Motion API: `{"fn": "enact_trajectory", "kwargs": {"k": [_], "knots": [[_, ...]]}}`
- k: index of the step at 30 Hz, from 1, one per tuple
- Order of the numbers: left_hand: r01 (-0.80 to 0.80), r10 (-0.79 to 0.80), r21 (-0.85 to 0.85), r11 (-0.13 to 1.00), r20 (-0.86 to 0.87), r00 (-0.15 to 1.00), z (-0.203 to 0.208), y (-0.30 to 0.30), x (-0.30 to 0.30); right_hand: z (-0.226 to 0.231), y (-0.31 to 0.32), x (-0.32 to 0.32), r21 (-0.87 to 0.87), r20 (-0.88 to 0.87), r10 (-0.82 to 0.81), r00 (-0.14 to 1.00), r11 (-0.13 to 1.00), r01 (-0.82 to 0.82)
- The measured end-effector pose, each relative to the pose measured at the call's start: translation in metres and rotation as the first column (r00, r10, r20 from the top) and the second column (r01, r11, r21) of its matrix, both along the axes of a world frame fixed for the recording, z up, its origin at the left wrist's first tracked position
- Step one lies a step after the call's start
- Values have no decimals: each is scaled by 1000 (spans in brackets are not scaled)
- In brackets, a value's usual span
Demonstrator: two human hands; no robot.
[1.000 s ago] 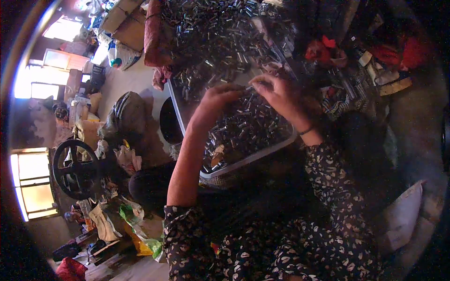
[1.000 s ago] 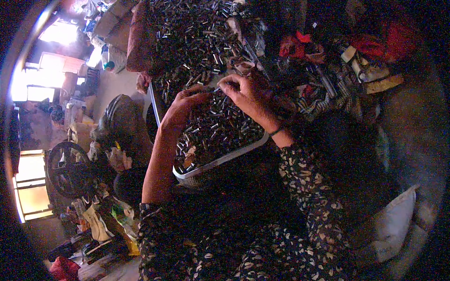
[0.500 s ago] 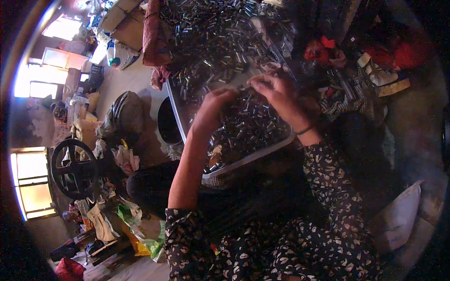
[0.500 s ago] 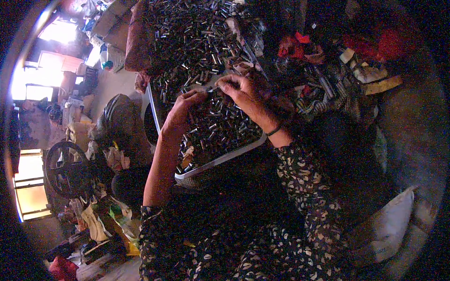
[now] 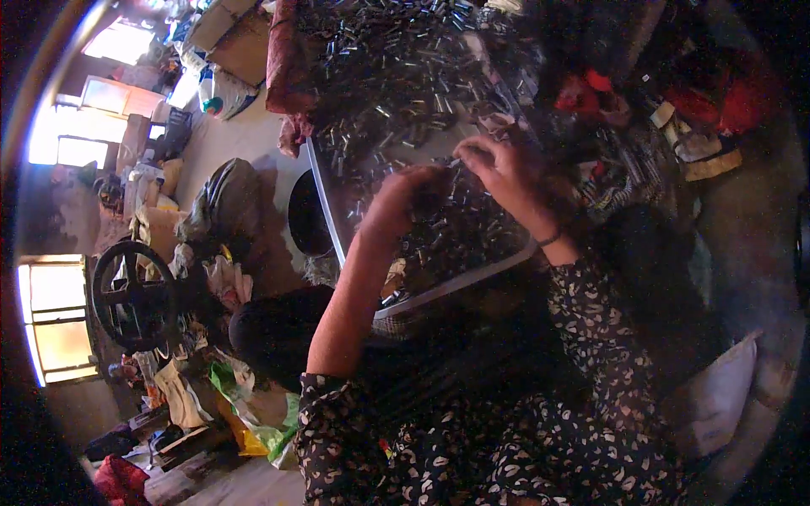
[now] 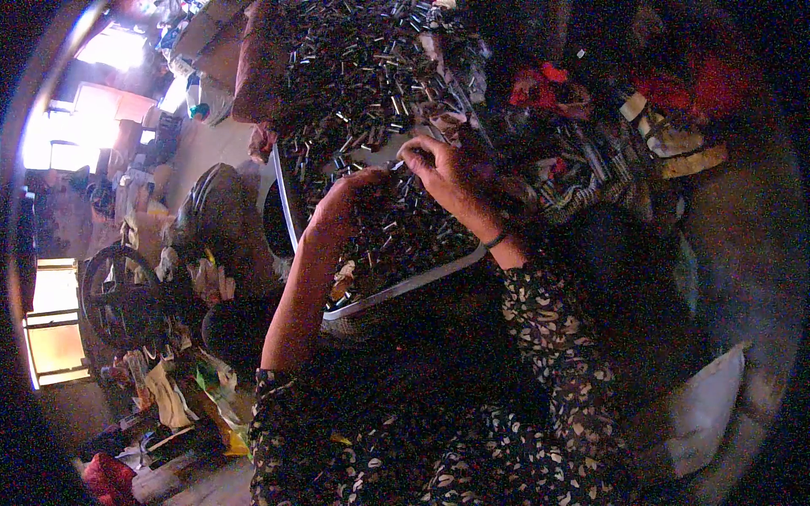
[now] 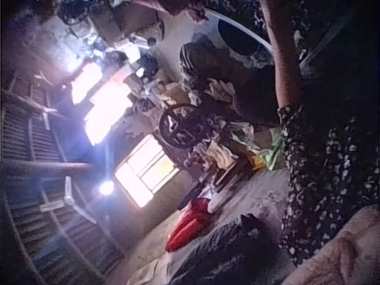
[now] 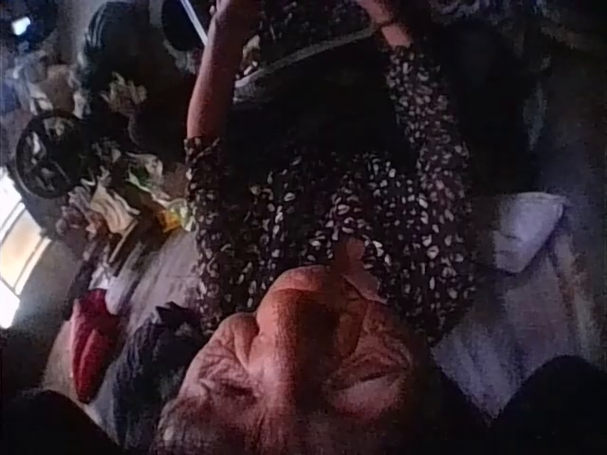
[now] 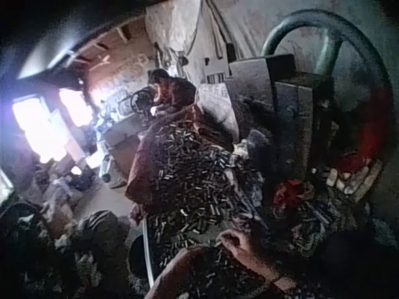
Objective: The person assembles small metal components by picking pieces from a tray and fitting them together by hand.
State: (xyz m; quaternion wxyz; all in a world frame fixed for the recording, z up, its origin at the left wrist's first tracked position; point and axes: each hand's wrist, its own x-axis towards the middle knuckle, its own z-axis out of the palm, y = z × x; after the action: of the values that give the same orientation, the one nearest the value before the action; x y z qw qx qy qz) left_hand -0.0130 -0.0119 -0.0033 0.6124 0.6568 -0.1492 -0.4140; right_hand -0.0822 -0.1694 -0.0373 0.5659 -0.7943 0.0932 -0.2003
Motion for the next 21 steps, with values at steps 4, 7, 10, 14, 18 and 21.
{"fn": "enact_trajectory", "kwargs": {"k": [4,7,10,14,18,21], "knots": [[164,-213,166,972,344,914,-6,-7,6,9,0,-6,-37,-103,-43,994,999,40],[223,-231,58,973,289,929,-28,-7,15,11,7,-10,-107,76,-201,977,972,209],[243,-236,17,970,315,919,-22,-22,0,-5,-2,-8,-230,267,-319,910,895,381],[321,-356,157,934,343,869,-31,-31,5,-18,0,-14,-64,107,-341,934,935,349],[-28,3,-59,998,-389,921,-44,-45,5,-37,-6,-14,64,73,-338,938,941,333],[-9,7,-5,1000,-275,961,-24,-63,-10,-56,-18,-15,260,95,-380,920,902,345]]}}
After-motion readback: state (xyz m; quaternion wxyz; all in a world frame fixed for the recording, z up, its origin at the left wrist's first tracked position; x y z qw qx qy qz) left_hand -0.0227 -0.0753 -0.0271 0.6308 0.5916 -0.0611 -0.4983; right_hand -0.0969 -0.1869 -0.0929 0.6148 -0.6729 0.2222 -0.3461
